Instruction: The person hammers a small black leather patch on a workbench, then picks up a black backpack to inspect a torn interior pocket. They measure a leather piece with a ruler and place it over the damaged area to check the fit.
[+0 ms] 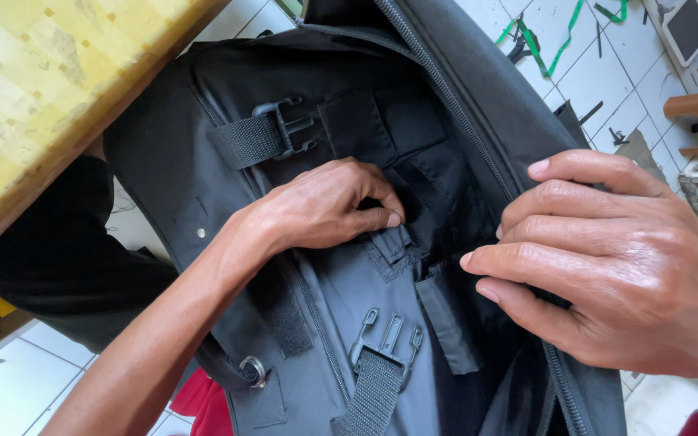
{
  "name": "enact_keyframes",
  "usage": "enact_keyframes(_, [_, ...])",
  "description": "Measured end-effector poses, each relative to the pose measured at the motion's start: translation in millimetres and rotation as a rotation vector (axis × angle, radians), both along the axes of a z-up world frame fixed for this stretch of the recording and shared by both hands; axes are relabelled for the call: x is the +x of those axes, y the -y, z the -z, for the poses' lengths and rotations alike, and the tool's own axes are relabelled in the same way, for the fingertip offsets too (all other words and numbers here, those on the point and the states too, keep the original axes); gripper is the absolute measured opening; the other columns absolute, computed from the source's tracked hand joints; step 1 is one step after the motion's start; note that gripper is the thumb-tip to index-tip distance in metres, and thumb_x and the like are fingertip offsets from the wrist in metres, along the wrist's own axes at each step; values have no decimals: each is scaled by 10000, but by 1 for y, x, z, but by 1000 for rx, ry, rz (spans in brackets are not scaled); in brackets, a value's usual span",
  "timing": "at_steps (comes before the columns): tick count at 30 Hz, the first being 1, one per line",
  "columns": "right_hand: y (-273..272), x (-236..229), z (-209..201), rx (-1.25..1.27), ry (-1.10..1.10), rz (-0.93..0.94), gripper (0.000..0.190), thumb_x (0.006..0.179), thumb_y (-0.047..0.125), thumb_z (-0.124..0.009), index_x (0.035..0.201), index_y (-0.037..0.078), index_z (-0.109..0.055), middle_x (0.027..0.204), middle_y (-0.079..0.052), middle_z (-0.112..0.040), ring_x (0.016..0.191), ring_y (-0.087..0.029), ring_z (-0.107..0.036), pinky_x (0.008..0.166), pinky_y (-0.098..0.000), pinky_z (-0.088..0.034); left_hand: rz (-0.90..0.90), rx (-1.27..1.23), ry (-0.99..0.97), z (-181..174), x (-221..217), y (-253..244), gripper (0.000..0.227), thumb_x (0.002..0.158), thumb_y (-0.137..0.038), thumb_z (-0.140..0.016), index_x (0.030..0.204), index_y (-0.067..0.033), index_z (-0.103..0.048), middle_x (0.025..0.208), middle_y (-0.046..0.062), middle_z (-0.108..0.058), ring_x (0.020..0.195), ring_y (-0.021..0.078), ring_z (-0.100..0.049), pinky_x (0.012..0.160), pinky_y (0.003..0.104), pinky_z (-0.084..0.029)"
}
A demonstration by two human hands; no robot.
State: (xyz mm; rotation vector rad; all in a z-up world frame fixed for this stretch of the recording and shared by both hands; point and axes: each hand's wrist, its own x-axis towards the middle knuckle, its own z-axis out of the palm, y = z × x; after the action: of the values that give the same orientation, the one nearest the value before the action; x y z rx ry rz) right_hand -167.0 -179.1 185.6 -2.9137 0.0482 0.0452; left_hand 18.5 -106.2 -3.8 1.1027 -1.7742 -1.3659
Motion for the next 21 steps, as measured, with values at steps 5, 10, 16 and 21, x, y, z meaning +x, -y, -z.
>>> enact_keyframes(5, [1, -1, 0, 0, -2, -4, 64, 885, 183, -673, 851, 138, -703, 726, 9, -641, 738, -174, -620, 879, -420, -461, -4, 31, 3, -2, 0, 0, 207, 887, -266, -579, 952, -134, -725, 983, 27, -720, 872, 191, -683, 785, 310, -494])
enact_keyframes(10, [1, -1, 0, 1, 2, 1, 67, 885, 179, -672, 837, 144, -702, 709, 17, -638, 739, -165, -622, 886, -416, -459, -1, 68, 28, -5, 1, 0, 205, 885, -266, -578, 964, -150, -727, 987, 12, -720, 874, 178, -684, 787, 303, -497])
enact_keyframes(16, [2, -2, 0, 7, -1, -3, 68, 887, 190, -672, 842, 145, -697, 709, 16, -634, 739, -169, -622, 894, -419, -457, -8, 88, 21, -6, 2, 0, 187, 870, -252, -590, 954, -163, -731, 977, 3, -721, 871, 162, -682, 798, 293, -496])
enact_keyframes(21, [3, -3, 0, 16, -1, 0, 60, 885, 188, -674, 848, 146, -696, 717, 14, -638, 738, -173, -622, 899, -419, -452, -11, 109, 25, -9, 3, 0, 215, 880, -284, -587, 980, -164, -733, 1007, 6, -719, 894, 166, -687, 811, 291, -500])
